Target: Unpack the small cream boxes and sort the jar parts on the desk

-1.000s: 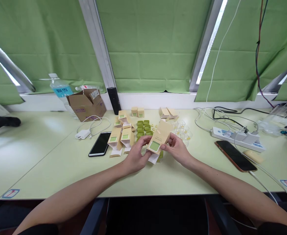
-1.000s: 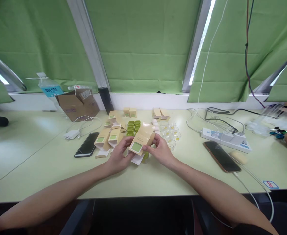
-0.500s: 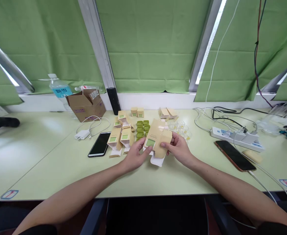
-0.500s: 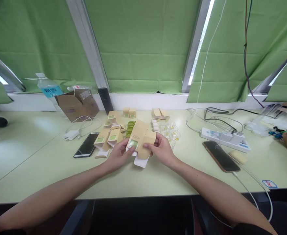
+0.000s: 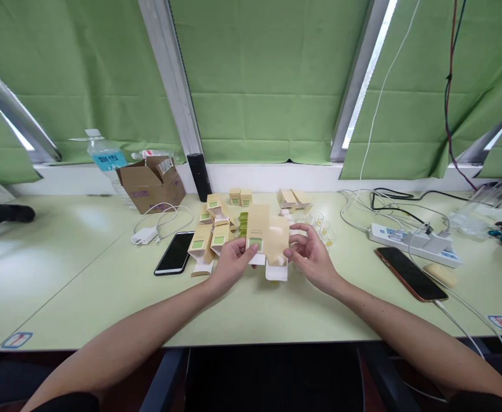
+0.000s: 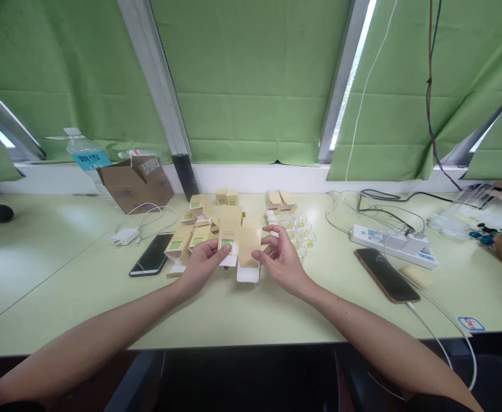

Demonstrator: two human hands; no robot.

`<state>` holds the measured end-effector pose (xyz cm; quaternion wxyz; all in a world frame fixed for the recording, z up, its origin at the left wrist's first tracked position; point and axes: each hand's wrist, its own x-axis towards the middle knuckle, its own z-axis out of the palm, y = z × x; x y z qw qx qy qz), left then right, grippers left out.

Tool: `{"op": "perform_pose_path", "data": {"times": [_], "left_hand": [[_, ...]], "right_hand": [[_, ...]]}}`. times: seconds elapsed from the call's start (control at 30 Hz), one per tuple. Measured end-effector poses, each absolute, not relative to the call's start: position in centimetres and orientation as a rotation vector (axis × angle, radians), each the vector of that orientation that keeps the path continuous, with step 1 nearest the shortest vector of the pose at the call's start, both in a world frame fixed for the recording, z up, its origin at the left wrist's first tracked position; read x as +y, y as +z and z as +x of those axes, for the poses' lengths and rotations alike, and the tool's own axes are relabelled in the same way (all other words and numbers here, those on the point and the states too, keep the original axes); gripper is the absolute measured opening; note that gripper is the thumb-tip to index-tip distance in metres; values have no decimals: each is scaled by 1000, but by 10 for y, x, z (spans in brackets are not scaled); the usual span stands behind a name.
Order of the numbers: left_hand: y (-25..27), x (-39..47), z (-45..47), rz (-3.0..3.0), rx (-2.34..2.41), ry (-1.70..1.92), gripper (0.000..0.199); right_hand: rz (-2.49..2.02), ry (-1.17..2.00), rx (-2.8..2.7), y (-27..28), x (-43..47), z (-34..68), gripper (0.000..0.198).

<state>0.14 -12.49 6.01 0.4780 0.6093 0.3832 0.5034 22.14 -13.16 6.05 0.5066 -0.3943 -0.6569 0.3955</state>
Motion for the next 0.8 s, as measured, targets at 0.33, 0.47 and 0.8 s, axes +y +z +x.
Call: {"op": "perform_pose_path", "data": {"times": [0.33, 0.47, 0.8], "left_hand": [[61, -115, 0, 1234, 927, 1327, 46], [61, -112, -2, 1199, 902, 1307, 45], [65, -100, -7, 1066, 760, 1277, 53]], "right_hand": [[-697, -497, -2299, 56, -138, 221, 22], [-691, -497, -2417, 65, -132, 217, 34], [-751, -53, -2235, 78, -109, 224, 43]]}}
